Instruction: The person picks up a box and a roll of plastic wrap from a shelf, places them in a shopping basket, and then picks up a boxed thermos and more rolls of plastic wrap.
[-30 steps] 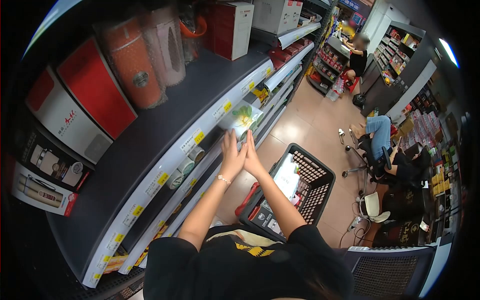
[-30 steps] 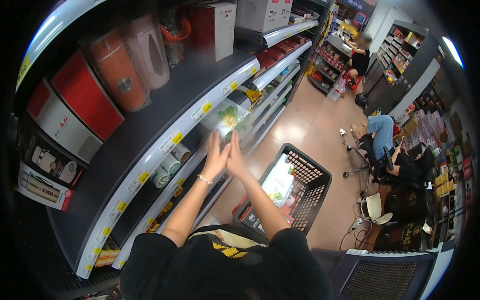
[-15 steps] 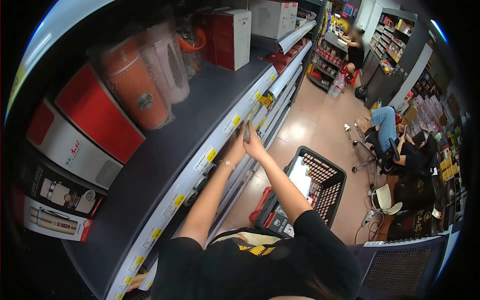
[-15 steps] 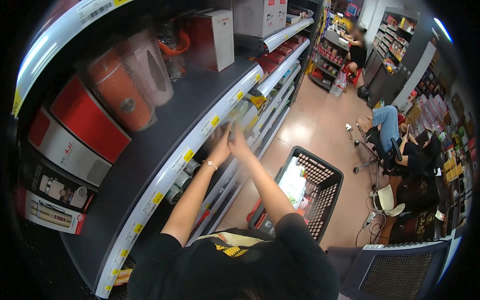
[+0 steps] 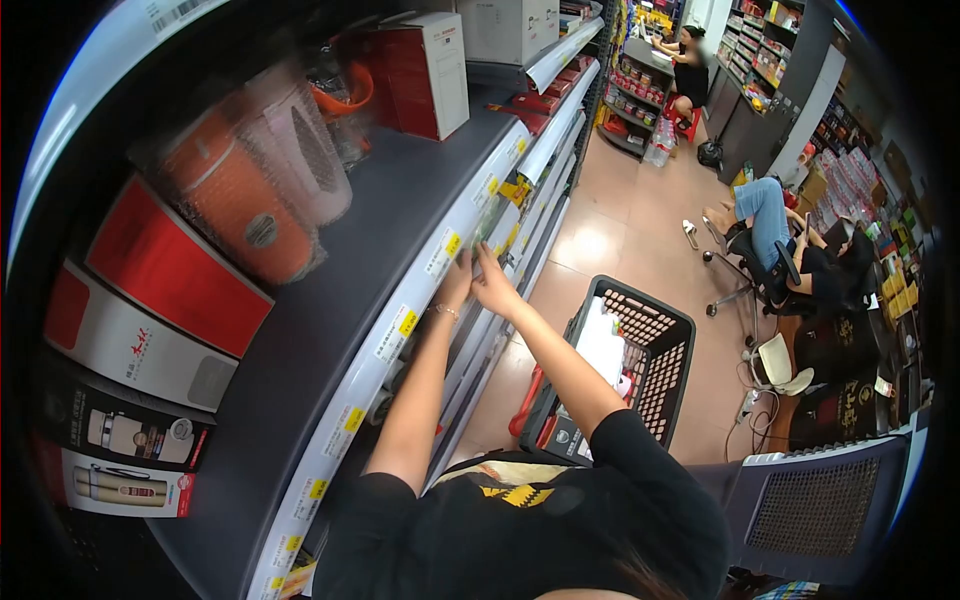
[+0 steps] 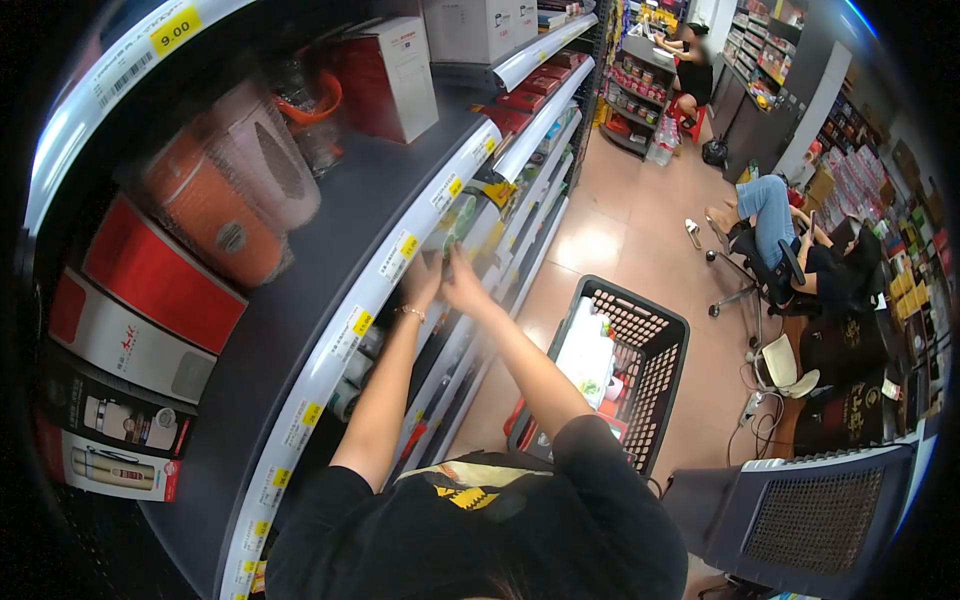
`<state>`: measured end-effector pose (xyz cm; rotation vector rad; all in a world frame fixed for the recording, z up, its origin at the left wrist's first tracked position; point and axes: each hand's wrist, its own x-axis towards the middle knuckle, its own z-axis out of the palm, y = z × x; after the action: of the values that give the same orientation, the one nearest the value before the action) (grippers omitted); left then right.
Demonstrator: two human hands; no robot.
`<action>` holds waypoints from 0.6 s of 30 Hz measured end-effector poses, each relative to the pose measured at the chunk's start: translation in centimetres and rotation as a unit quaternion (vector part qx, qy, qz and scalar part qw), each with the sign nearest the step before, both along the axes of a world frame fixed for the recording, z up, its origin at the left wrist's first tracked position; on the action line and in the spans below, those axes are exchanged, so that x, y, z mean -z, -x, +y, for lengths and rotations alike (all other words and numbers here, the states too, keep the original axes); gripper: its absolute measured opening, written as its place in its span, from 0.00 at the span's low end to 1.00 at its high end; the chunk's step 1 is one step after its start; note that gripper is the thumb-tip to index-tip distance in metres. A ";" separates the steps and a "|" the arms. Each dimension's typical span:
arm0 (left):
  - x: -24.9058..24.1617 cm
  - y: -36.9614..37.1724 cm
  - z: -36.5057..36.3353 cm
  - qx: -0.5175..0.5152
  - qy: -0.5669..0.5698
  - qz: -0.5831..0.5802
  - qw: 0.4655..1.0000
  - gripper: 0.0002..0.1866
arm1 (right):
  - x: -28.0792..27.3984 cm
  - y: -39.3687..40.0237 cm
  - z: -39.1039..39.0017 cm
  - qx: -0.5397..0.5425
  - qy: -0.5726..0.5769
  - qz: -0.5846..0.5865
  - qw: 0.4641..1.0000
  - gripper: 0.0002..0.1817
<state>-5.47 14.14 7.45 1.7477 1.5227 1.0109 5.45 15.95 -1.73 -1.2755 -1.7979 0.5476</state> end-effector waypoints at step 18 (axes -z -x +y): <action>-2.4 -0.5 -0.1 0.013 0.041 -0.015 0.999 0.33 | -0.2 0.1 -1.4 -0.030 0.035 0.063 0.997 0.40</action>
<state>-5.00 14.08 9.89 1.6841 1.4976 0.9435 5.33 14.52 -1.53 -1.2096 -1.7300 0.7137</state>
